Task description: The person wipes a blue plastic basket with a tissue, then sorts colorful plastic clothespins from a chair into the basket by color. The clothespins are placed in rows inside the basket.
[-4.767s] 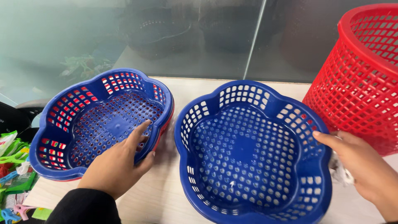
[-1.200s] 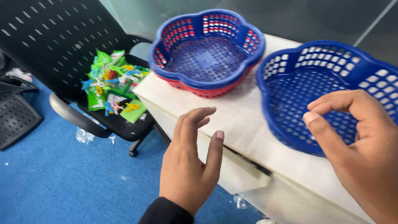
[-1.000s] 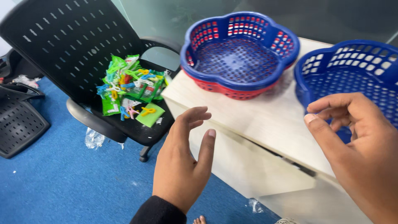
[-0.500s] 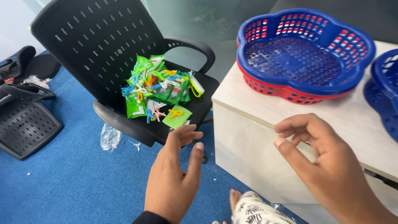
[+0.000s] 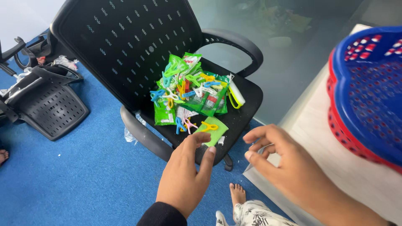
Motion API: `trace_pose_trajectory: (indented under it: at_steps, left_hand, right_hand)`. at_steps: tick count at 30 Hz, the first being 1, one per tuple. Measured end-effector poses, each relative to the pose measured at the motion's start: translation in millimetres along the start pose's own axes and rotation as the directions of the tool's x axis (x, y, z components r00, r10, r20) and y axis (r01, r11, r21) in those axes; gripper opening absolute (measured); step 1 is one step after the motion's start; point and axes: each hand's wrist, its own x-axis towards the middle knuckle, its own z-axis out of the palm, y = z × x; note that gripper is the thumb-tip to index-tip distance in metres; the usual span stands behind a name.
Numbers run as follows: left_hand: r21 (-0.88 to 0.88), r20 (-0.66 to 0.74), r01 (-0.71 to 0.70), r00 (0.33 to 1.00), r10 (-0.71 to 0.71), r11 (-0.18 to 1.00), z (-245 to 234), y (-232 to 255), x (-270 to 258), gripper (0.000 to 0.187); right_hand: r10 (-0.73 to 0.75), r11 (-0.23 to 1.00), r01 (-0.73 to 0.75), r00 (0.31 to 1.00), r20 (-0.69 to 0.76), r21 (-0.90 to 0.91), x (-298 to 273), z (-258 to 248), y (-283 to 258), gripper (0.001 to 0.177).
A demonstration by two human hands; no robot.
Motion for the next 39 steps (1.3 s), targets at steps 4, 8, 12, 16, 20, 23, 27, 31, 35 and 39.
trace_pose_trajectory:
  at_steps: [4,8,12,16,20,23,27,31,35,39]
  left_hand:
    - [0.034,0.01,-0.005,1.0,0.004,0.999,-0.3,-27.5,38.7,0.033]
    - [0.136,0.09,0.018,0.995,-0.031,0.99,0.1,-65.1,64.5,0.042]
    - [0.275,0.228,0.104,0.959,-0.17,0.956,-2.8,-113.8,97.0,0.045]
    - [0.222,0.425,0.079,0.889,-0.169,0.972,-3.1,-161.1,134.0,0.037]
    - [0.148,0.537,-0.098,0.843,0.003,0.984,6.6,-202.0,167.0,0.033]
    - [0.208,0.599,-0.136,0.801,-0.017,0.969,19.5,-226.1,191.7,0.035]
    - [0.305,0.621,-0.112,0.776,-0.108,0.946,35.3,-253.5,219.8,0.031]
    - [0.442,0.586,-0.167,0.798,-0.143,0.881,48.0,-279.0,238.0,0.039]
    - [0.355,0.569,-0.305,0.821,0.055,0.884,65.7,-298.8,257.4,0.048]
    - [0.3,0.595,-0.598,0.726,0.344,0.743,86.0,-315.4,274.6,0.058]
  right_hand:
    - [0.033,0.999,-0.033,0.999,0.021,-0.009,37.3,15.0,-8.8,0.028]
    - [0.027,0.999,-0.028,0.999,0.018,0.038,56.7,31.5,-13.8,0.028]
    - [0.106,0.994,-0.106,0.994,-0.002,0.032,76.4,47.8,-21.4,0.028]
    - [0.221,0.973,-0.223,0.974,-0.041,-0.065,94.4,77.0,-29.6,0.024]
    - [0.228,0.969,-0.228,0.974,-0.008,-0.094,117.5,124.2,-30.7,0.024]
    - [0.246,0.946,-0.237,0.969,0.011,-0.222,131.3,149.2,-13.7,0.026]
    - [0.068,0.94,-0.048,0.997,0.047,-0.337,146.4,170.7,15.6,0.024]
    - [0.106,0.901,-0.047,0.988,0.113,-0.432,162.2,184.7,50.9,0.026]
    - [0.006,0.859,0.023,0.998,0.056,-0.512,187.5,190.8,89.7,0.027]
    - [0.007,0.839,0.033,0.998,0.07,-0.543,213.7,198.4,121.8,0.04]
